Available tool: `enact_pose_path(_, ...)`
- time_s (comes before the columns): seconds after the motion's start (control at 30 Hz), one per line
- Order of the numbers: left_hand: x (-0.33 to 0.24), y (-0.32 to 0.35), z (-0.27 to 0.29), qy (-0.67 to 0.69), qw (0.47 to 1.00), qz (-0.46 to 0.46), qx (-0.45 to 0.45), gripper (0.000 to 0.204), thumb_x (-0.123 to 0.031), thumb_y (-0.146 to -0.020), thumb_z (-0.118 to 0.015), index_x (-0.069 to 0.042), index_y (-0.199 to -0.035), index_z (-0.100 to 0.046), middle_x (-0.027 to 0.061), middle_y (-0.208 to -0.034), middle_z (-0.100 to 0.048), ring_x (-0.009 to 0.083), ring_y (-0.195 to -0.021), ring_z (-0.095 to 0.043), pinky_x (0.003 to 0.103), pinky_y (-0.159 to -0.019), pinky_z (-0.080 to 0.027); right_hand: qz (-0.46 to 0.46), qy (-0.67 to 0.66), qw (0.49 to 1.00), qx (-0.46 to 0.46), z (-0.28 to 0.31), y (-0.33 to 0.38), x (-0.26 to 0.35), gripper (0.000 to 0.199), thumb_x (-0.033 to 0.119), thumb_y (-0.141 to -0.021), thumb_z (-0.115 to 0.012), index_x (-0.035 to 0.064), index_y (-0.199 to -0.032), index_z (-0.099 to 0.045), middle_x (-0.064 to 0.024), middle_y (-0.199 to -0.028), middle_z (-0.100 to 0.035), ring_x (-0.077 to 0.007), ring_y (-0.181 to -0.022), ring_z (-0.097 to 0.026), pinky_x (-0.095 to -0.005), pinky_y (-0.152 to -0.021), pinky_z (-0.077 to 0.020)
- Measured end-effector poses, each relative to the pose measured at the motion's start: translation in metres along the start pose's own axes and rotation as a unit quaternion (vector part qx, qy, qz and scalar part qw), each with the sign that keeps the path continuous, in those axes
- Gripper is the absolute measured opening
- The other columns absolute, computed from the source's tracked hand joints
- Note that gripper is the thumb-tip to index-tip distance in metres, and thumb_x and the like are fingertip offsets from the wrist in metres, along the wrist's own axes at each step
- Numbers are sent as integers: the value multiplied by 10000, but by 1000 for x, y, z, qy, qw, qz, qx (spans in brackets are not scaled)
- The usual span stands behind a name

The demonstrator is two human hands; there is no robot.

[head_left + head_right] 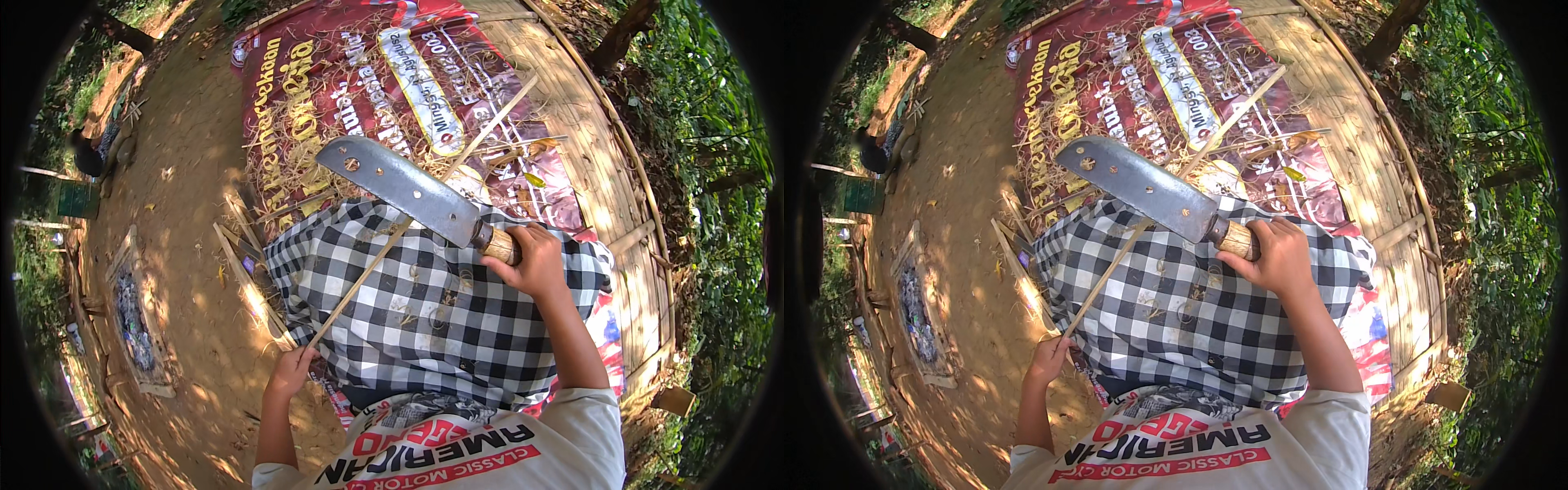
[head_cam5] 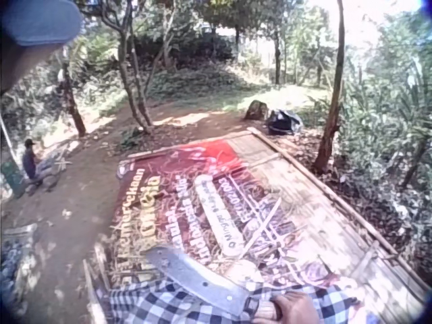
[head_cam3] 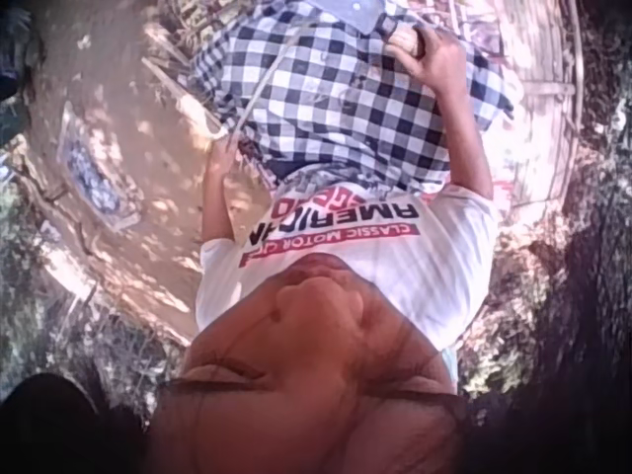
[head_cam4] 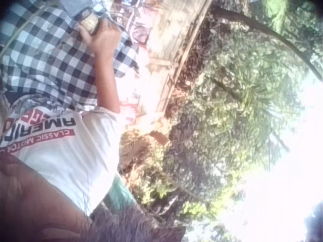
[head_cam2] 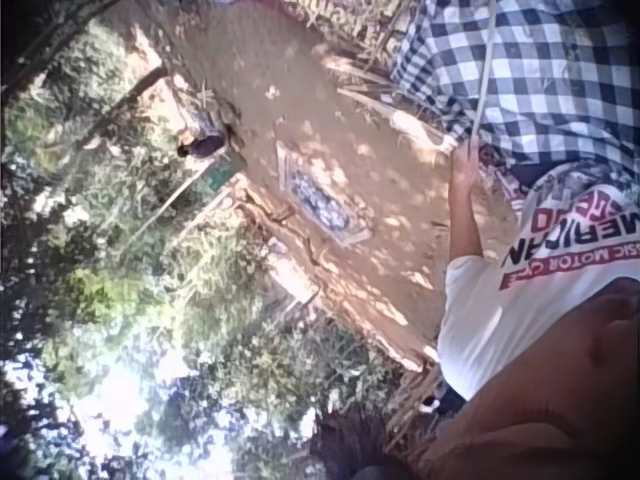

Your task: The person is using a knife to shave and shape a long bamboo stick while sitting on a platform.

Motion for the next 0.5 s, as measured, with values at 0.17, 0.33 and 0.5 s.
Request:
enact_pose_path(0.17, -8, -2, 4, -111, 993, -29, -37, 303, -257, -933, -509, 16, -1004, -618, 232, -746, -605, 379, -731, -600, 400, -661, -476, -116, -52, 992, -17, 7, -5, -5, 507, 416, -687, -772, -39, -861, -631, -167, -657, -618, -323, -589, -614, -357, -556, -482)
enact_pose_path(0.33, -22, -6, 0, -108, 992, -38, -51, 208, -177, -895, -549, 11, -983, -555, 210, -777, -589, 405, -745, -584, 451, -682, -465, -210, -186, 960, 22, -5, -2, -1, 440, 411, -722, -760, 1, -847, -659, -144, -595, -621, -288, -542, -633, -344, -530, -485)
enact_pose_path(0.5, -57, -5, -6, -125, 973, -109, -162, 208, -61, -834, -566, -27, -1032, -510, 177, -893, -561, 382, -850, -577, 445, -751, -463, -225, -225, 948, 18, -16, 3, 5, 447, 408, -724, -757, -8, -857, -660, -148, -598, -621, -279, -549, -641, -346, -535, -486)
Point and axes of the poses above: each hand's wrist, its own y-axis away from the middle knuckle, its own z-axis out of the back of the hand, x = y × z, the point moved 6 cm from there along -y, towards the middle knuckle
